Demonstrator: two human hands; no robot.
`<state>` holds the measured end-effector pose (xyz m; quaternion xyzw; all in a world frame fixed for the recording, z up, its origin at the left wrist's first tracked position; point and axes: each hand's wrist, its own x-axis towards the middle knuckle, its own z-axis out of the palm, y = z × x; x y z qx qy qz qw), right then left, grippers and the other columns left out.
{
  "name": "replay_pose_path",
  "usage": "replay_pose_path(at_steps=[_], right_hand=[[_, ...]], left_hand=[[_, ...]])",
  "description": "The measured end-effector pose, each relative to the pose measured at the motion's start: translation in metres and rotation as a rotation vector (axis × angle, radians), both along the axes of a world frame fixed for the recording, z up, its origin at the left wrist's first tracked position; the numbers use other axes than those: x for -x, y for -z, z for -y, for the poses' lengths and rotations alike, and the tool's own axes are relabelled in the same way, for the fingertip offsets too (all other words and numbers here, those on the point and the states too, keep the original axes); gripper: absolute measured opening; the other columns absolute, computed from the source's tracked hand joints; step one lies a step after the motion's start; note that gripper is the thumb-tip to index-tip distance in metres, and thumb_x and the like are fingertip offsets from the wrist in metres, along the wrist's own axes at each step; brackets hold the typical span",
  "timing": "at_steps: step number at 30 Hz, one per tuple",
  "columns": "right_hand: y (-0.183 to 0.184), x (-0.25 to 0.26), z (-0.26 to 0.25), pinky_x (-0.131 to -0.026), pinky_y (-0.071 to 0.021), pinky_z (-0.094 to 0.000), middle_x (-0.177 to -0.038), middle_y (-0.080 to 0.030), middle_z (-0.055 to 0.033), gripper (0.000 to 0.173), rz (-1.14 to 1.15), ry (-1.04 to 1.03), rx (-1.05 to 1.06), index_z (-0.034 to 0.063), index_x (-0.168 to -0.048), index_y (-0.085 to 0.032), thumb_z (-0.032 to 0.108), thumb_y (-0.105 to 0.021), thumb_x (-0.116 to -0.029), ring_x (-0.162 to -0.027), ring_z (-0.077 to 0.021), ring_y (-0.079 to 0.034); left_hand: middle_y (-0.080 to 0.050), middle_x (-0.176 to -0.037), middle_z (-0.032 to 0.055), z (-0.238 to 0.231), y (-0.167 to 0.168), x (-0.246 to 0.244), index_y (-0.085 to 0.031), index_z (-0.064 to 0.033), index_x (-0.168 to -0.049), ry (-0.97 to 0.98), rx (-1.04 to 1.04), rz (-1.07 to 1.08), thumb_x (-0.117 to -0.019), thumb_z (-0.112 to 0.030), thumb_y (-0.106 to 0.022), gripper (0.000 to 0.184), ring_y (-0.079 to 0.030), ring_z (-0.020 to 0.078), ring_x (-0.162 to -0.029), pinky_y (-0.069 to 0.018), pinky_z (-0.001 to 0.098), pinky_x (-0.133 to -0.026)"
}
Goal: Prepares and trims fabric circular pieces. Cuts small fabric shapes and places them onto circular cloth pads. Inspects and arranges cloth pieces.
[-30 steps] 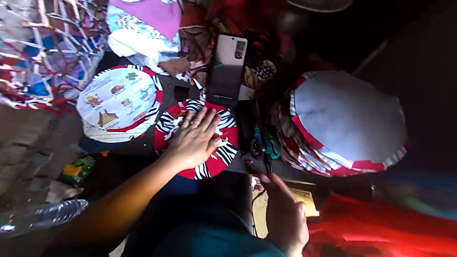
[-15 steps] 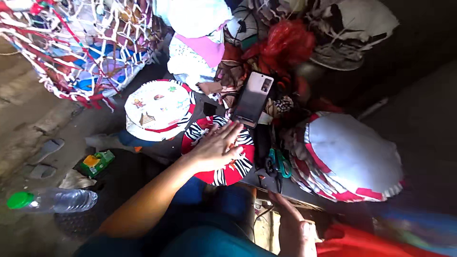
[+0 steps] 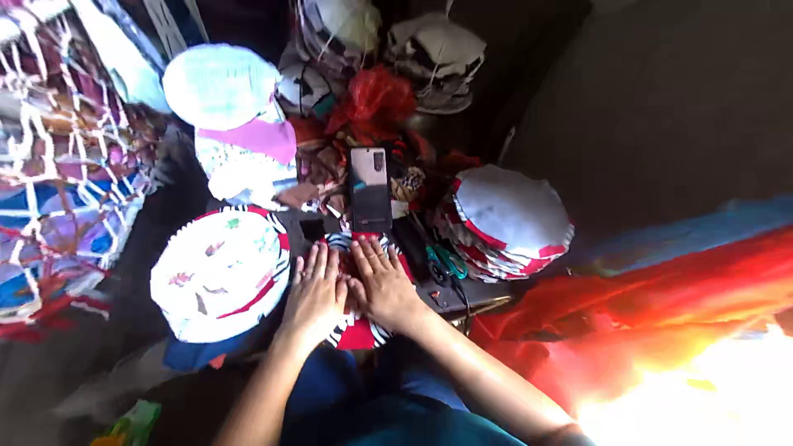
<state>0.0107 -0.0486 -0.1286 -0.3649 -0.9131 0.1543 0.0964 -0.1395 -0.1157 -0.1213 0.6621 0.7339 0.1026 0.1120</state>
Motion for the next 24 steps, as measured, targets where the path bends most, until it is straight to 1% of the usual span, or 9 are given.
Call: replay_pose_path(at_steps=[2,3,11,14,16,19,21,22,24], right_hand=[[-0.008,0.008,-0.003,-0.126,-0.0027,-0.0575,-0.171,-0.014,-0.0128,0.067,0.160,-0.013,0.067,0.0050,-0.164,-0.014,0.044,-0.019,-0.1096,-0.159,-0.0290,-0.008],[-0.009,0.009,-0.003,-0.126,-0.0025,-0.0570,-0.171,-0.013,-0.0122,0.067,0.183,-0.019,0.072,0.0050,-0.164,-0.014,0.044,-0.018,-0.1095,-0.159,-0.0283,-0.007],[-0.005,0.006,-0.001,-0.125,-0.0067,-0.0575,-0.170,-0.018,-0.0127,0.068,0.165,-0.039,0.059,0.0030,-0.163,-0.017,0.044,-0.019,-0.1087,-0.158,-0.0295,-0.012],[-0.005,0.003,0.001,-0.125,-0.0070,-0.0575,-0.169,-0.021,-0.0146,0.075,0.062,-0.017,0.114,0.0010,-0.162,-0.021,0.052,-0.019,-0.1071,-0.158,-0.0303,-0.014],[-0.025,0.008,-0.001,-0.126,-0.0075,-0.0560,-0.168,-0.022,-0.0184,0.076,-0.121,0.038,0.191,-0.0019,-0.161,-0.024,0.052,-0.031,-0.1070,-0.158,-0.0335,-0.014],[-0.073,0.044,-0.024,-0.119,-0.0316,-0.0573,-0.151,-0.050,-0.0238,0.050,-0.431,0.048,-0.040,-0.0029,-0.144,-0.054,0.022,-0.058,-0.1014,-0.146,-0.0414,-0.040],[-0.103,0.079,-0.062,-0.106,-0.0461,-0.0550,-0.139,-0.060,-0.0221,0.038,-0.447,-0.026,-0.220,-0.0021,-0.131,-0.064,0.007,-0.064,-0.0946,-0.131,-0.0397,-0.055],[-0.115,0.098,-0.085,-0.099,-0.0505,-0.0544,-0.128,-0.064,-0.0227,0.032,-0.452,-0.048,-0.288,-0.0031,-0.124,-0.068,0.004,-0.066,-0.0928,-0.121,-0.0394,-0.061],[-0.134,0.138,-0.138,-0.099,-0.0511,-0.0524,-0.121,-0.066,-0.0223,0.024,-0.385,-0.044,-0.269,-0.0033,-0.118,-0.070,0.004,-0.061,-0.0968,-0.118,-0.0375,-0.062]], left_hand=[[-0.023,-0.167,0.0210,0.002,0.001,0.001,-0.029,0.0005,-0.160,0.014,-0.015,-0.033,-0.1078,-0.024,-0.031,0.057,-0.017,0.0330,-0.157,-0.0076,0.0533,-0.126],[-0.025,-0.167,0.0202,0.003,0.003,0.001,-0.031,0.0002,-0.159,0.014,-0.045,-0.046,-0.1071,-0.023,-0.031,0.057,-0.019,0.0326,-0.157,-0.0089,0.0534,-0.126],[-0.042,-0.158,0.0222,0.006,0.023,-0.001,-0.047,0.0039,-0.150,0.008,-0.298,-0.092,-0.1022,-0.024,-0.033,0.057,-0.038,0.0390,-0.148,-0.0222,0.0615,-0.121],[-0.042,-0.157,0.0248,0.011,0.027,0.002,-0.046,0.0028,-0.151,0.018,-0.412,-0.024,-0.1035,-0.026,-0.029,0.058,-0.038,0.0433,-0.147,-0.0222,0.0622,-0.120],[-0.038,-0.158,0.0286,0.013,0.027,0.004,-0.043,0.0030,-0.153,0.009,-0.488,0.092,-0.1073,-0.033,-0.022,0.062,-0.033,0.0474,-0.149,-0.0183,0.0648,-0.121],[-0.040,-0.156,0.0309,0.012,0.028,0.005,-0.045,0.0057,-0.151,-0.022,-0.568,0.191,-0.1076,-0.043,-0.019,0.070,-0.034,0.0483,-0.147,-0.0199,0.0644,-0.120],[-0.041,-0.155,0.0319,0.011,0.028,0.005,-0.046,0.0054,-0.150,-0.027,-0.575,0.190,-0.1072,-0.048,-0.019,0.073,-0.035,0.0498,-0.146,-0.0214,0.0658,-0.119],[-0.040,-0.155,0.0321,0.010,0.028,0.005,-0.045,0.0046,-0.151,-0.021,-0.569,0.185,-0.1072,-0.049,-0.019,0.074,-0.035,0.0505,-0.146,-0.0222,0.0668,-0.118],[-0.040,-0.156,0.0305,0.009,0.024,0.007,-0.045,0.0026,-0.152,-0.013,-0.520,0.180,-0.1070,-0.051,-0.019,0.074,-0.035,0.0491,-0.147,-0.0237,0.0653,-0.119]])
